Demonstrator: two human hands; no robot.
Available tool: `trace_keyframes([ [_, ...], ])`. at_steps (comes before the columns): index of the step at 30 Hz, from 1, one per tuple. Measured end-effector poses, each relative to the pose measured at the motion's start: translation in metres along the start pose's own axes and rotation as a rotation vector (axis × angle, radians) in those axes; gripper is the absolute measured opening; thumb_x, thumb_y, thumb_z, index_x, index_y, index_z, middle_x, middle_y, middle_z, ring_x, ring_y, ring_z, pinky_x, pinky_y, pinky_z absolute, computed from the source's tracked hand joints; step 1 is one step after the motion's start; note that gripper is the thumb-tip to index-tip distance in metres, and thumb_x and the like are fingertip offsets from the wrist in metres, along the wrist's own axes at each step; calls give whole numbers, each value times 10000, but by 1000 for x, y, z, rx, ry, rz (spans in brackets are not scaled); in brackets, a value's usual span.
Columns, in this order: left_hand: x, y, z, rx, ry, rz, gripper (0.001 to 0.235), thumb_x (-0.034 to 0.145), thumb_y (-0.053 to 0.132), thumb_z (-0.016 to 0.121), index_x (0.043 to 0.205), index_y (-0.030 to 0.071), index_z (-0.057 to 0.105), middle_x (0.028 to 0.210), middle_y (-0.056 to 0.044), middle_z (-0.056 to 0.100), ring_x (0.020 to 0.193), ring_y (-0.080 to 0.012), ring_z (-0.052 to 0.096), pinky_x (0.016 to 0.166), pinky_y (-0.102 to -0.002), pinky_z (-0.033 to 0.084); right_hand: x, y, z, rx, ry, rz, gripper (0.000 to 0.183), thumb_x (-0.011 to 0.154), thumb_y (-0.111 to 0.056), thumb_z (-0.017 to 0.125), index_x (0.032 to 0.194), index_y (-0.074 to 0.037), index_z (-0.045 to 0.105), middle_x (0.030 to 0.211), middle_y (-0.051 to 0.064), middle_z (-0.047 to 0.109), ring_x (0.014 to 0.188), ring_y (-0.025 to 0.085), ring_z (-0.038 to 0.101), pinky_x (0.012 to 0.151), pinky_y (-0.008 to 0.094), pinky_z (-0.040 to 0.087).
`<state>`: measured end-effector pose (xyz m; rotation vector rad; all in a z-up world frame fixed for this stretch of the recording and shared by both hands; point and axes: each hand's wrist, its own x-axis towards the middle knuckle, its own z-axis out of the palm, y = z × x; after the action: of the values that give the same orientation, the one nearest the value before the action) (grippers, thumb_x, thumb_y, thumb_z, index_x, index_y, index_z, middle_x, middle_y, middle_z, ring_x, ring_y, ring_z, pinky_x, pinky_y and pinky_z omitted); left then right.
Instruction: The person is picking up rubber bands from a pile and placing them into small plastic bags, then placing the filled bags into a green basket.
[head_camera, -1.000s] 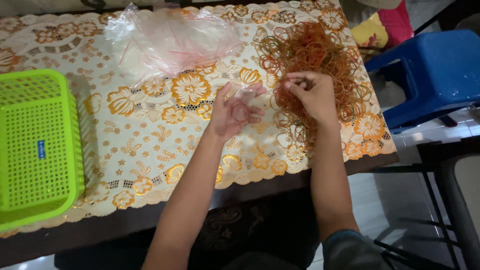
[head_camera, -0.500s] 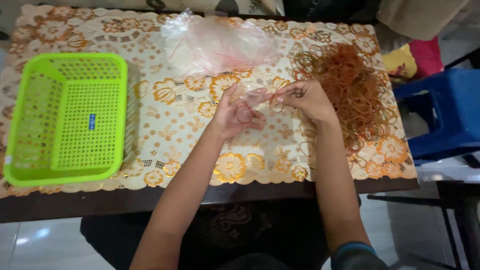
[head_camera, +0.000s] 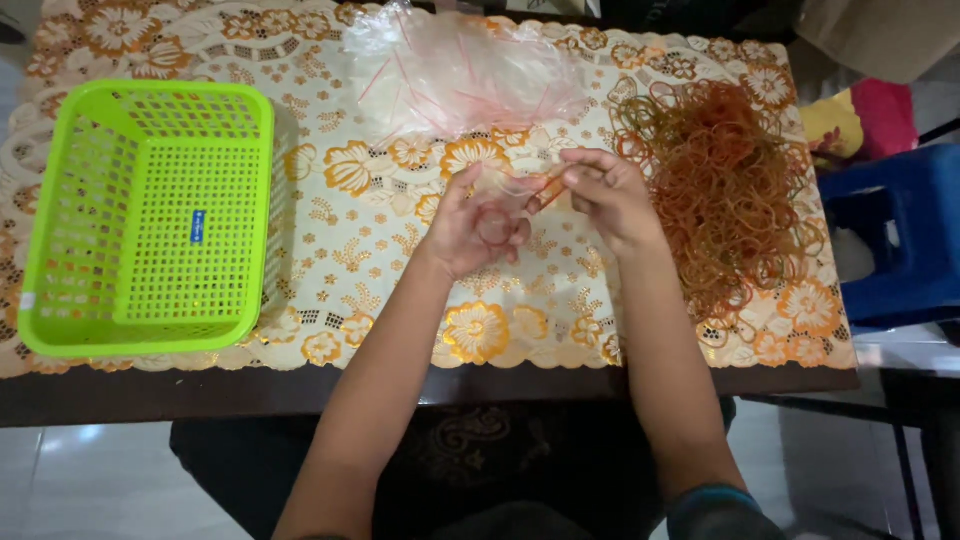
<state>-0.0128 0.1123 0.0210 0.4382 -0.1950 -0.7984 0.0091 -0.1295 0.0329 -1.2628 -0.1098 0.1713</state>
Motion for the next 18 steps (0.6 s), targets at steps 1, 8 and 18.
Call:
trace_keyframes([
  [1,2,2,-2,2,0,5,787,878,740,427,1304,123,667,1033,-107,699,749,-302,625,519,-473,597,-2,-1,-4,0,-5,-2,409,886,-30,783,1275,-2,661,935,132,742,644,95,650,491,183,397],
  [8,-3,8,-3,5,-97,91,887,848,793,374,1410,141,592,1122,-108,658,774,-252,571,543,-365,493,-31,-45,22,98,-332,144,469,964,-29,581,1427,35,534,824,154,705,382,5,399,409,178,326],
  [18,-2,1,-2,34,-101,42,833,882,744,409,1404,120,587,1212,-186,662,852,-331,661,499,-361,491,-42,-47,43,-288,-263,313,125,903,-39,736,946,78,744,610,149,649,330,-24,392,315,126,235],
])
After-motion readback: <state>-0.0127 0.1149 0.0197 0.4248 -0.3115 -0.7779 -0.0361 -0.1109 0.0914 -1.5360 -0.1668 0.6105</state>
